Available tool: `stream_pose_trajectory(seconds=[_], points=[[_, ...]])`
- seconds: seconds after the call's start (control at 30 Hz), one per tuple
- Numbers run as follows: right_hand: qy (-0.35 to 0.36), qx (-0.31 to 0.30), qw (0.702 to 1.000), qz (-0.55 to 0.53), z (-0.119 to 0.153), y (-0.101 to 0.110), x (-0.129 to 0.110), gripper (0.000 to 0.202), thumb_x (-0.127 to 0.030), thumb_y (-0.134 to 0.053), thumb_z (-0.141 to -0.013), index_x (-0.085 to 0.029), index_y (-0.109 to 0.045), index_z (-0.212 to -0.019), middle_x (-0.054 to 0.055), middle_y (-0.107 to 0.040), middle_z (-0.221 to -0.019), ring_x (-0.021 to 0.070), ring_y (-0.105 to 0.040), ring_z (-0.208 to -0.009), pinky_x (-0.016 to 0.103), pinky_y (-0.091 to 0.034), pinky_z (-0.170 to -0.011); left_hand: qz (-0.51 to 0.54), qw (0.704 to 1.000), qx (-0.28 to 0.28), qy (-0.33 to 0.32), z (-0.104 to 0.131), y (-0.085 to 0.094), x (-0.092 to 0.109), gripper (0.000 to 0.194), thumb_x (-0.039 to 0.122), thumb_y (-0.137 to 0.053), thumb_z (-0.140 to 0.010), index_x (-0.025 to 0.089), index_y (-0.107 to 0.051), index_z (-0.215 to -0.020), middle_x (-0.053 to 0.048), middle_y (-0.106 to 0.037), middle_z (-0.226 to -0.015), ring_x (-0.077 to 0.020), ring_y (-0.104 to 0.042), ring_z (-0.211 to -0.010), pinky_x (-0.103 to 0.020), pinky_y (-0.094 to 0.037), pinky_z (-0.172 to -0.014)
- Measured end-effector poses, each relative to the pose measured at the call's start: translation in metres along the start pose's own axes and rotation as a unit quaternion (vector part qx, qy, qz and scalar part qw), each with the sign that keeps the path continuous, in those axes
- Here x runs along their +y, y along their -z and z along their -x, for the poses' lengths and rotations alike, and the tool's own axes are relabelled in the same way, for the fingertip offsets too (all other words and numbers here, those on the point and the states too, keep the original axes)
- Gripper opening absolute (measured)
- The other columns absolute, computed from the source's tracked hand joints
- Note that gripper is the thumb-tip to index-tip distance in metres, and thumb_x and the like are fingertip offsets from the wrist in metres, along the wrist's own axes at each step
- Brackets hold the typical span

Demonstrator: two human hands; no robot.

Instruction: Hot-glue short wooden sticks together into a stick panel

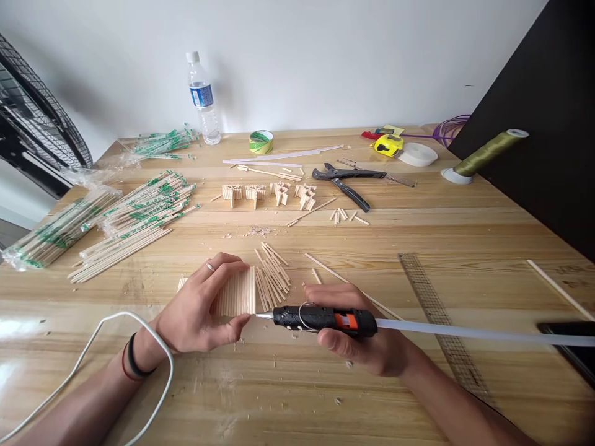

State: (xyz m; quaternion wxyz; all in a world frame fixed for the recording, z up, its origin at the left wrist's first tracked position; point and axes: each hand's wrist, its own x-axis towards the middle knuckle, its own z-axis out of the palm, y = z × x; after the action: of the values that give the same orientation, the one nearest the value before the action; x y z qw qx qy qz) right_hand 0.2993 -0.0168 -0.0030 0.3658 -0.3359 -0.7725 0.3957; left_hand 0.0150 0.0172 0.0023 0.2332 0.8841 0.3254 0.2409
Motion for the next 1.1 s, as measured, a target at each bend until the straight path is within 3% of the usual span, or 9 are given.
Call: stream_pose_trajectory(seconds=[0.1, 0.2, 0.43, 1.1], points=[[0.001, -0.003, 1.000, -0.016, -0.0010, -0.0003, -0.0020, 0.058, -0.067, -0.049, -0.100, -0.023, -0.049, -0.063, -0.002, -0.048, -0.059, 0.0146, -0.044, -0.054, 0.031, -0.037, -0.055, 0.002, 1.000, -0.003, -0.002, 0.0000, 0.0003, 0.0007, 0.058, 0.033, -0.071, -0.088, 0.020, -0.046, -0.139, -0.016, -0.058, -0.128, -0.0310, -0.062, -0.114, -0.046, -0.056, -0.095], [-0.013, 0.008, 0.999, -0.036, 0.0004, -0.0010, -0.0035, 0.050, -0.063, -0.054, -0.099, -0.024, -0.057, -0.068, 0.001, -0.057, -0.063, 0.0171, -0.052, -0.058, 0.032, -0.043, -0.058, 0.003, 1.000, -0.002, -0.003, 0.0000, 0.0005, 0.0012, 0.058, 0.032, -0.070, -0.088, 0.020, -0.046, -0.139, -0.016, -0.059, -0.128, -0.0310, -0.063, -0.114, -0.046, -0.057, -0.095], [-0.042, 0.023, 0.999, -0.020, 0.0068, -0.0023, -0.0011, 0.041, -0.061, -0.059, -0.095, -0.028, -0.071, -0.074, 0.003, -0.059, -0.062, 0.0221, -0.057, -0.064, 0.036, -0.049, -0.062, 0.002, 1.000, -0.004, -0.006, -0.0001, 0.0007, 0.0013, 0.060, 0.031, -0.072, -0.086, 0.020, -0.047, -0.140, -0.016, -0.059, -0.129, -0.0314, -0.063, -0.115, -0.045, -0.057, -0.096], [-0.037, 0.021, 0.999, -0.022, 0.0071, -0.0024, 0.0007, 0.050, -0.066, -0.053, -0.098, -0.026, -0.066, -0.070, 0.002, -0.059, -0.060, 0.0197, -0.058, -0.059, 0.033, -0.049, -0.057, 0.015, 1.000, -0.018, -0.009, 0.0018, 0.0005, -0.0010, 0.060, 0.031, -0.070, -0.088, 0.020, -0.046, -0.142, -0.016, -0.057, -0.131, -0.0314, -0.061, -0.117, -0.045, -0.056, -0.097]])
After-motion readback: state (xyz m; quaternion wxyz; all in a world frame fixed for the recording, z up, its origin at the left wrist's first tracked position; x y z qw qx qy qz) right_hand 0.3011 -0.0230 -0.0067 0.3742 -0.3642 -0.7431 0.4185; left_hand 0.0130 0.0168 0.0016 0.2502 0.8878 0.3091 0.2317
